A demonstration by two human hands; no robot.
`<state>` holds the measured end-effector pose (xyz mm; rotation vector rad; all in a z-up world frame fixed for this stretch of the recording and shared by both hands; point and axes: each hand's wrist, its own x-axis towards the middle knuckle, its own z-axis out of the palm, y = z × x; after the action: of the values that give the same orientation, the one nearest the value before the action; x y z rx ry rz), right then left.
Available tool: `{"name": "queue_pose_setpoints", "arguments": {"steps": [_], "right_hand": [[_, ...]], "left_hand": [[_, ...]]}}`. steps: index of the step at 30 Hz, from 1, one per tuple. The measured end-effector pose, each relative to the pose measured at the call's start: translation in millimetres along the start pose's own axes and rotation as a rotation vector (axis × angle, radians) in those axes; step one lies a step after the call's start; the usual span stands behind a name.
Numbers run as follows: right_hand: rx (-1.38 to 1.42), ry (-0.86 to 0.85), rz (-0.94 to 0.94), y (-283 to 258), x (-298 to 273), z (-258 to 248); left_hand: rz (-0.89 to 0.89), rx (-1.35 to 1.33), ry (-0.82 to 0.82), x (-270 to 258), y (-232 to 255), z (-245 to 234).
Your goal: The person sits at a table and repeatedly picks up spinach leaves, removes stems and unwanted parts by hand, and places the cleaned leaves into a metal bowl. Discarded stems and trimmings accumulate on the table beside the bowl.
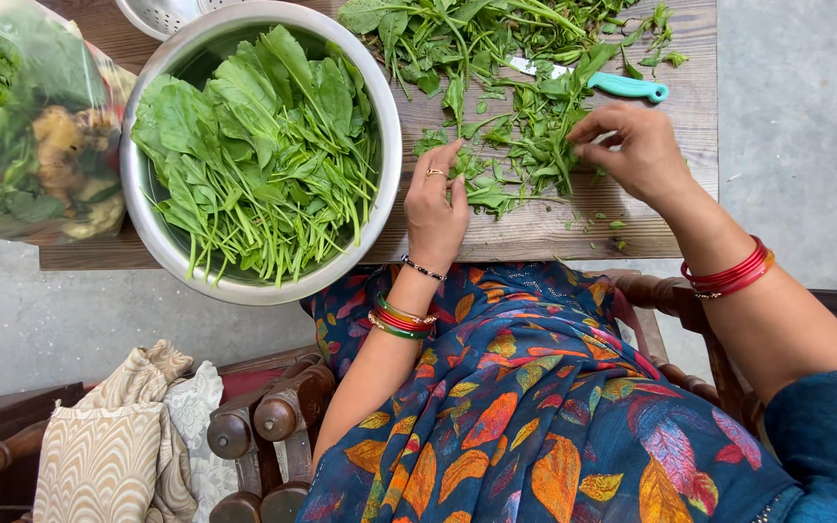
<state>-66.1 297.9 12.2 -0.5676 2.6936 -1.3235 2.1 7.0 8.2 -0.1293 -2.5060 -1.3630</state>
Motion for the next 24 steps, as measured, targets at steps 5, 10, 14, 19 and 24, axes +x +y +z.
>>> {"name": "queue_pose_setpoints", "arguments": {"steps": [5,10,14,19,24], "right_hand": [[-0.059,0.186,0.05,-7.5,10.4,-1.8],[-0.482,0.156,-0.297,-16.3,4.2,13.4],[-0.155,0.121,-0.02,-8.1,9.3,4.3],[-0.041,0.154,-0.076,0.1,10.3,-4.6],[-0.112,0.242,-0.101,1.7,7.9,-3.8]], "left_hand": [[0.222,0.263,-0.015,20.6,16.2,27.4],[0.311,0.544,-0.016,55.9,5.1,50.8],[0.145,0.31,-0.031,52.1,-4.3,34.3],[0.109,0.323,-0.116,21.1,-7.1,6.7],[0.17,0.349,-0.034,33.2,-11.0,20.1]]}}
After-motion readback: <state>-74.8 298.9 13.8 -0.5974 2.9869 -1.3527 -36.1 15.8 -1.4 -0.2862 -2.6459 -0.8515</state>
